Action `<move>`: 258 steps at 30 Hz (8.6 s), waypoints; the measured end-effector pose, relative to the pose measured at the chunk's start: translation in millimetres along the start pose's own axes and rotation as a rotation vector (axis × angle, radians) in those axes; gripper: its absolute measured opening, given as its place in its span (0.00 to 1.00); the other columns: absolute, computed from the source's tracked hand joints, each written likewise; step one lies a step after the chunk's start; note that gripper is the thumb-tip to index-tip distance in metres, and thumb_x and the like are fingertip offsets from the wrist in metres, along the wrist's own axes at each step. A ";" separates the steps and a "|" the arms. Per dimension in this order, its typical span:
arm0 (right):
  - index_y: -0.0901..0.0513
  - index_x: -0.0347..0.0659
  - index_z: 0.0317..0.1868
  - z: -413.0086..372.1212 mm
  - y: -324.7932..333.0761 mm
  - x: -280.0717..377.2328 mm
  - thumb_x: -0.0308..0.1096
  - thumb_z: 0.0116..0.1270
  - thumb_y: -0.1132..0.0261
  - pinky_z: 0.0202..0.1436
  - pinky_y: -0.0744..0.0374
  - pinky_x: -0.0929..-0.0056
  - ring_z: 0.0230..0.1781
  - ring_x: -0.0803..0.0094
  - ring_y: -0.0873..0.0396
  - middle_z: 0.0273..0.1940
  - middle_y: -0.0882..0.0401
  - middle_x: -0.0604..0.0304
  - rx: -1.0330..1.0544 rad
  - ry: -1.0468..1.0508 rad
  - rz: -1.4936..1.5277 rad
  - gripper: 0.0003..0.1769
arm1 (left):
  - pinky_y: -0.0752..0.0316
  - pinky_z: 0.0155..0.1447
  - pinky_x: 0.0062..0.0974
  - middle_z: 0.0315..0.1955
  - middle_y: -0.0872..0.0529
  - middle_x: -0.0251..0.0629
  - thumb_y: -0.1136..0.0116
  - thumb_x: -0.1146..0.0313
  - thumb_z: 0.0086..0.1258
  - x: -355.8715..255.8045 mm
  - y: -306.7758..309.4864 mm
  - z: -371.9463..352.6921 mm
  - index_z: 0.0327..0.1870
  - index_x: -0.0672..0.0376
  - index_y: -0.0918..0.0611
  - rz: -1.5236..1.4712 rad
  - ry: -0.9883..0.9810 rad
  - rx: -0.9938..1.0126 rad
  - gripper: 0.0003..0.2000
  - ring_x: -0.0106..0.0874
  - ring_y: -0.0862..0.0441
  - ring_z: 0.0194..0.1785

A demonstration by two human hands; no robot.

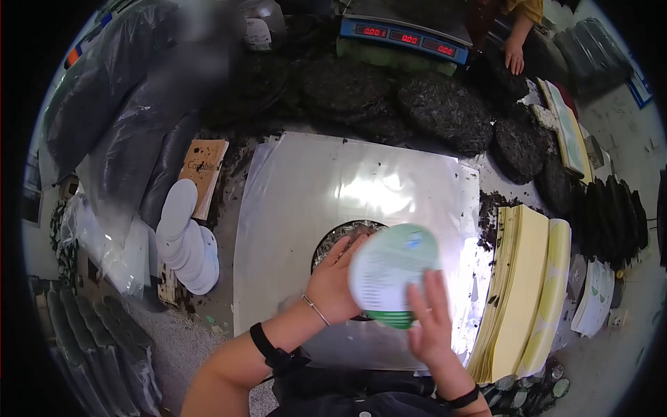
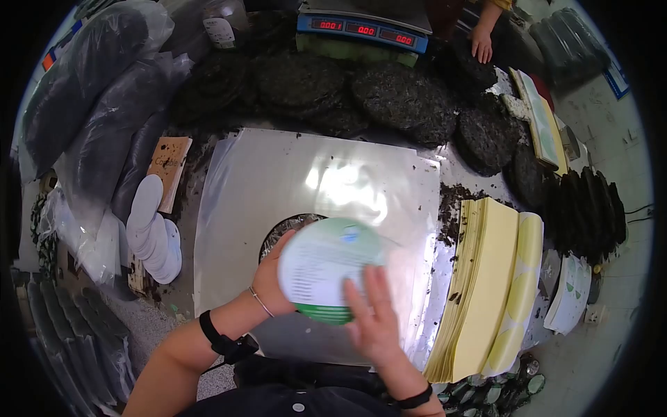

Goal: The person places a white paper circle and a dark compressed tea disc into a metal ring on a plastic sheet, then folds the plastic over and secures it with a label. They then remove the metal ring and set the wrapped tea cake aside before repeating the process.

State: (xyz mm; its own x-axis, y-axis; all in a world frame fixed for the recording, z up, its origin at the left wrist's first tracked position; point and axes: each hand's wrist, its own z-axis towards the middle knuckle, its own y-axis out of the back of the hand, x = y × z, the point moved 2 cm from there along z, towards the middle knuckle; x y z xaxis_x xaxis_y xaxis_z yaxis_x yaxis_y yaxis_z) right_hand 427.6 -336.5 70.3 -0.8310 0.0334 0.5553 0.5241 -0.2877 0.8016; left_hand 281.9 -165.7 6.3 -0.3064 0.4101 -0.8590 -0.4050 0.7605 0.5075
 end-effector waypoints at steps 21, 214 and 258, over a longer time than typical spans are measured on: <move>0.38 0.43 0.83 107.0 -90.7 31.4 0.48 0.73 0.36 0.86 0.45 0.56 0.84 0.57 0.43 0.83 0.42 0.49 0.289 0.100 -0.345 0.42 | 0.46 0.86 0.48 0.59 0.15 0.51 0.34 0.44 0.65 4.8 73.2 -66.1 0.55 0.72 0.16 0.517 -0.249 0.131 0.33 0.46 0.21 0.68; 0.13 0.56 0.61 195.6 98.8 -35.4 0.29 0.56 0.28 0.75 0.30 0.46 0.73 0.42 0.27 0.70 0.21 0.52 -0.550 0.519 -0.307 0.30 | 0.37 0.80 0.43 0.66 0.19 0.52 0.67 0.40 0.87 -27.7 112.1 -4.5 0.71 0.65 0.28 -0.368 -0.079 -0.762 0.34 0.42 0.23 0.71; 0.27 0.28 0.64 -23.0 36.6 -28.4 0.36 0.60 0.22 0.71 0.28 0.59 0.63 0.50 0.24 0.59 0.24 0.41 -0.455 -0.575 0.114 0.36 | 0.83 0.83 0.60 0.87 0.55 0.45 0.62 0.26 0.75 -0.5 -30.6 68.2 0.87 0.51 0.47 0.755 0.214 0.302 0.48 0.49 0.74 0.89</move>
State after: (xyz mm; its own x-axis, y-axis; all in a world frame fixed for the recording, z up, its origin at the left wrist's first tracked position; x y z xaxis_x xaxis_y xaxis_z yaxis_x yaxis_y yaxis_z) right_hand 466.1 -370.0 78.8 -0.4817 0.4396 0.7581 0.3685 -0.6833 0.6303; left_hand 353.2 -154.9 -13.5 -0.5717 0.7817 -0.2492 0.2129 0.4346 0.8751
